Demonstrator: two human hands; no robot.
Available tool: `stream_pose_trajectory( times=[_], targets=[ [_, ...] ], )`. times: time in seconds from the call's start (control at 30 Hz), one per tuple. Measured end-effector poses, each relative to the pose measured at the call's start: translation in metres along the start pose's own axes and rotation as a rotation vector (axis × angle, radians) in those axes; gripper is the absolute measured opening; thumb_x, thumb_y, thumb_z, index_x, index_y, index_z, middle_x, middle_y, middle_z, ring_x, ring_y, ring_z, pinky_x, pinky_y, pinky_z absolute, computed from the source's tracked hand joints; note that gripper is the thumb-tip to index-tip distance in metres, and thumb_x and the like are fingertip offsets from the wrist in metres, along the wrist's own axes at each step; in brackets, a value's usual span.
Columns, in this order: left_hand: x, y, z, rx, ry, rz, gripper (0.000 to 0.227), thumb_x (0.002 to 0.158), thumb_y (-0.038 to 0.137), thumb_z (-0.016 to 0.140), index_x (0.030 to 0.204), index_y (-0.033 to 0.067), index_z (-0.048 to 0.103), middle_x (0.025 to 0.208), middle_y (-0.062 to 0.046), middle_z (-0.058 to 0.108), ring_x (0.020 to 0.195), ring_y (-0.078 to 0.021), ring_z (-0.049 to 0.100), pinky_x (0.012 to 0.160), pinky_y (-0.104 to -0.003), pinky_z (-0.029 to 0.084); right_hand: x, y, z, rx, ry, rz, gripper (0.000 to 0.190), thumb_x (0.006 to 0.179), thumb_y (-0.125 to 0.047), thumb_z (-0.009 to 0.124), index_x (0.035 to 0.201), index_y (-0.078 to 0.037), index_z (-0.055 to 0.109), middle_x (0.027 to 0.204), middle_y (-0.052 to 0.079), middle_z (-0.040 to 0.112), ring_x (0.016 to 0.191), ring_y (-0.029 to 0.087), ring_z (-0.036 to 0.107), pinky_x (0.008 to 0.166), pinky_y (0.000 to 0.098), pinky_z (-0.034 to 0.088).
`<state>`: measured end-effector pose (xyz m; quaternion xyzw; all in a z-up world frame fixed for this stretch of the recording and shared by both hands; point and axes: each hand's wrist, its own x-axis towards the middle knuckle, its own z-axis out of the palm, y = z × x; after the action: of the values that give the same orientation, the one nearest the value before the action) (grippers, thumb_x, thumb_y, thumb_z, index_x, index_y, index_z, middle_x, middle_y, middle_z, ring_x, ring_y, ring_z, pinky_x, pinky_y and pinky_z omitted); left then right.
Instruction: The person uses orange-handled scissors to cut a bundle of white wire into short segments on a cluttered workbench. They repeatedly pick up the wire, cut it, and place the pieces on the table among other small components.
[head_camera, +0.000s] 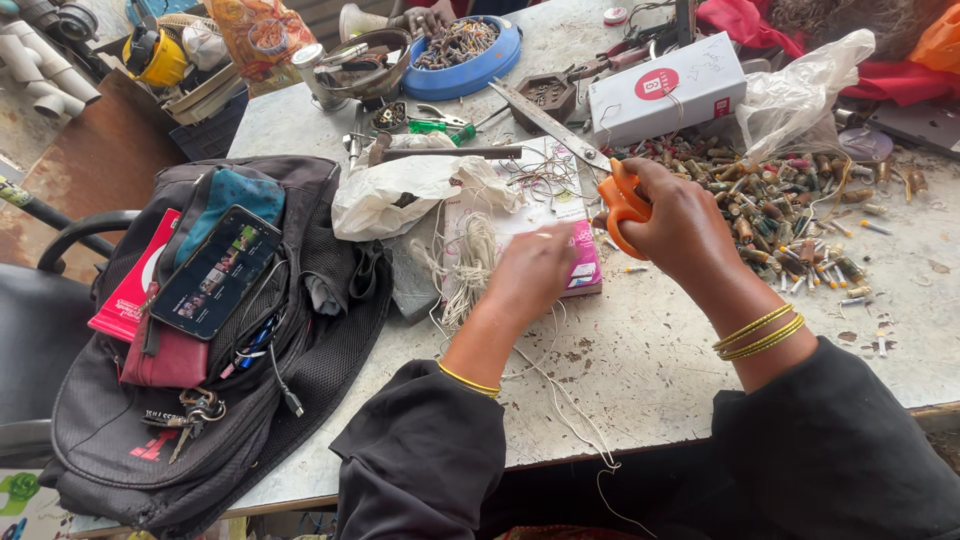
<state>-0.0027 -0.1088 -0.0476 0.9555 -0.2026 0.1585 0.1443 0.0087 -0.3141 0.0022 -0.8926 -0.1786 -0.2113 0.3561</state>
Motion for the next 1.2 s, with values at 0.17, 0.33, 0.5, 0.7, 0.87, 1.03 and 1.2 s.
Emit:
stream_pose_trajectory(
  times=[0.17,0.33,0.5,0.7,0.87,1.03,1.2],
  targets=[
    [-0.001,-0.005,-0.007,0.181,0.196,-0.117,0.058,0.095,0.042,0.066,0.142,0.0106,0.054,0.111,-0.019,0.067,0.114,-0.0384,0.063,0.109,-0.045,0.046,0.000,0.002,-0.001,-0.003,0.005,-0.025,0.062,0.080,-0.023,0.079,0.135,-0.001,0.062,0.113,0.025,0.072,0.101,0.040,0.071,0.086,0.0453,0.055],
    [-0.014,-0.026,-0.046,0.281,0.115,-0.527,0.122,0.059,0.064,0.088,0.151,0.0000,0.039,0.139,-0.025,0.050,0.121,-0.0467,0.057,0.093,-0.053,0.049,0.001,-0.002,0.000,-0.052,-0.036,-0.002,0.063,0.080,-0.025,0.079,0.136,-0.003,0.061,0.109,0.024,0.073,0.099,0.040,0.071,0.086,0.0461,0.055],
    [-0.017,-0.037,-0.057,0.143,-0.224,-0.721,0.081,0.082,0.047,0.082,0.141,0.0021,0.050,0.133,-0.022,0.059,0.121,-0.0362,0.063,0.096,-0.043,0.056,-0.001,-0.004,0.010,-0.009,-0.134,0.080,0.061,0.081,-0.023,0.077,0.138,-0.007,0.061,0.111,0.022,0.074,0.097,0.036,0.073,0.087,0.0441,0.056],
    [-0.029,-0.050,-0.074,-0.368,0.033,-0.643,0.050,0.083,0.017,0.069,0.133,0.0111,0.068,0.104,-0.016,0.074,0.091,-0.0286,0.072,0.081,-0.038,0.055,-0.001,-0.004,0.028,0.339,-0.224,0.140,0.071,0.077,-0.024,0.088,0.137,0.000,0.057,0.112,0.019,0.074,0.102,0.024,0.074,0.088,0.0362,0.057],
    [-0.026,-0.041,-0.072,-0.978,0.224,-0.397,0.036,0.091,0.010,0.067,0.126,0.0032,0.068,0.101,-0.007,0.076,0.089,-0.0117,0.070,0.077,-0.026,0.055,0.000,-0.006,0.041,0.844,-0.313,0.215,0.068,0.081,-0.012,0.083,0.141,0.001,0.054,0.111,0.012,0.074,0.101,0.017,0.072,0.089,0.0275,0.058],
    [-0.024,-0.032,-0.047,-0.879,0.214,-0.391,0.033,0.093,0.013,0.068,0.123,-0.0005,0.067,0.098,-0.005,0.076,0.087,-0.0069,0.070,0.076,-0.023,0.055,-0.004,-0.003,0.048,0.997,-0.347,0.231,0.066,0.084,-0.008,0.078,0.142,0.003,0.051,0.119,0.012,0.070,0.106,0.018,0.072,0.088,0.0295,0.060],
    [-0.023,-0.037,-0.019,-1.144,0.115,-0.333,0.033,0.100,0.017,0.068,0.124,-0.0039,0.064,0.102,-0.004,0.071,0.087,-0.0061,0.062,0.075,-0.023,0.051,-0.003,0.001,0.062,1.062,-0.328,0.142,0.062,0.085,-0.001,0.075,0.141,0.006,0.049,0.124,0.014,0.067,0.110,0.019,0.071,0.097,0.0317,0.060]
  ],
)
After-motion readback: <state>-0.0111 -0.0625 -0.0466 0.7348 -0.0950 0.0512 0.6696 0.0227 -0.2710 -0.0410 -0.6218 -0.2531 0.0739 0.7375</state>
